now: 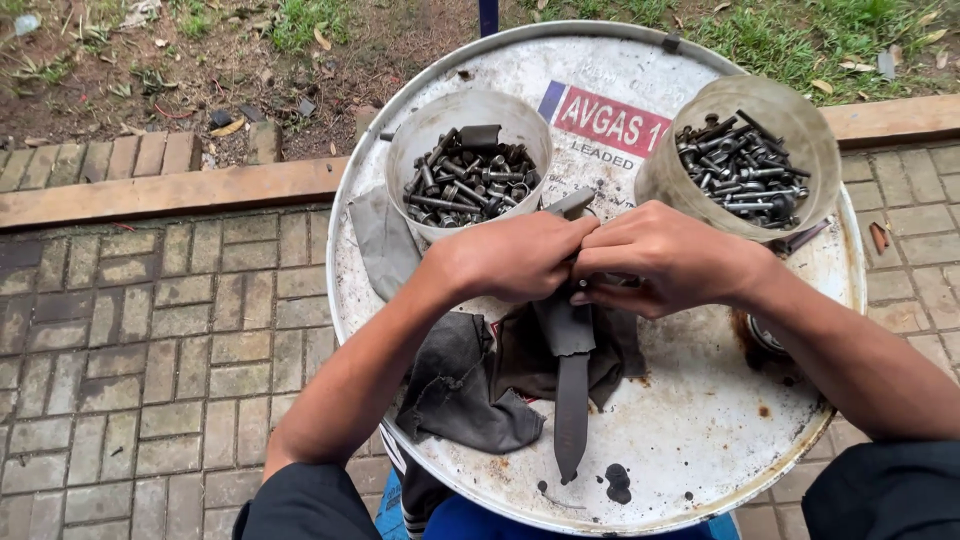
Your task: The person cleans small metal parts by hand using a dark cloth over a white barrel lid. They pick up individual parts from two containers, wipe them, and place them back into the containers.
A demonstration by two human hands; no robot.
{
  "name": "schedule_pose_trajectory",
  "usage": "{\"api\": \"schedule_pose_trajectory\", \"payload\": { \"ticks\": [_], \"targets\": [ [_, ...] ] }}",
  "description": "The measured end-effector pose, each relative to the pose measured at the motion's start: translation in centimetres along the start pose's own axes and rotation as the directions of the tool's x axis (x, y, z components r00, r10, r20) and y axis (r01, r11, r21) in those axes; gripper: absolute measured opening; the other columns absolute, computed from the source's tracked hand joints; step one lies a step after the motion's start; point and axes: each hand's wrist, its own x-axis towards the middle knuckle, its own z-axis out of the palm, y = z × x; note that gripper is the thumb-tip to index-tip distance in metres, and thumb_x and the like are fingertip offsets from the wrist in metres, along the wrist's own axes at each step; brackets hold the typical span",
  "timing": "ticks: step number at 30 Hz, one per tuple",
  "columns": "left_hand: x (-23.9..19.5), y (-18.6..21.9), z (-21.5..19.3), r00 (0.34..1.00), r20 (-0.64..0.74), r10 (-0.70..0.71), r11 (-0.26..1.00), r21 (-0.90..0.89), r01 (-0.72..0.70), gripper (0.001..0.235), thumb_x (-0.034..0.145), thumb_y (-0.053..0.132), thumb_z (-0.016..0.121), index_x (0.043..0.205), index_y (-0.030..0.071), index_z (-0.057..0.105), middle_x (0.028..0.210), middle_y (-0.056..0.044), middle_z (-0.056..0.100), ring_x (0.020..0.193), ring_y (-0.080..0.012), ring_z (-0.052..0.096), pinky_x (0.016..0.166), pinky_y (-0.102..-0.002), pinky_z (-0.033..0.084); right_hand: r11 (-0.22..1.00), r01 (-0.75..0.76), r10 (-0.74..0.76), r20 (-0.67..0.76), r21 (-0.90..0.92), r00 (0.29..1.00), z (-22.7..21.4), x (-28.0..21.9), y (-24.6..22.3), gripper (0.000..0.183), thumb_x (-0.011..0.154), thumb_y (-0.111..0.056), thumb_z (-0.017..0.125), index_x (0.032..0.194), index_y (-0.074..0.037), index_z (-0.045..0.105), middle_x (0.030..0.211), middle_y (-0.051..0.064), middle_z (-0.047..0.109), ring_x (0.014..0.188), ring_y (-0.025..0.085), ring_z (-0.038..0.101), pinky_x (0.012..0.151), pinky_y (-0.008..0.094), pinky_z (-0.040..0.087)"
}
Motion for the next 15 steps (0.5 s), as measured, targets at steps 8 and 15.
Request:
{"api": "schedule_pose_trajectory", "payload": {
  "ticks": [8, 15],
  "targets": [
    [0.0, -0.1, -0.2, 0.995, 0.054, -0.086, 0.995, -0.054, 0.089, 0.03, 0.087, 0.006, 0.044, 0.117, 0.002, 0.042, 0.105, -0.034, 0.069, 0.106, -0.0568, 0.064, 0.093, -0.066, 0.051, 0.998, -0.012, 0.017, -0.071, 0.059, 0.997, 0.6, 0.1, 1.1, 0.01, 0.09, -0.014, 0.073, 0.098, -0.008, 0.071, 0.066, 0.004, 0.06, 0.053, 0.028, 0.063, 0.047, 0.038, 0.052],
    [0.2, -0.3, -0.3, 0.988, 0.093, -0.126, 0.99, -0.054, 0.132, 0.037, 0.085, 0.004, 0.044, 0.122, 0.0, 0.042, 0.105, -0.037, 0.069, 0.107, -0.0583, 0.063, 0.096, -0.067, 0.05, 0.983, -0.083, 0.101, -0.105, 0.165, 0.989, 1.2, -0.4, 1.7, 0.019, 0.088, -0.014, 0.077, 0.105, -0.005, 0.072, 0.061, 0.007, 0.061, 0.051, 0.033, 0.061, 0.044, 0.041, 0.048]
  ]
}}
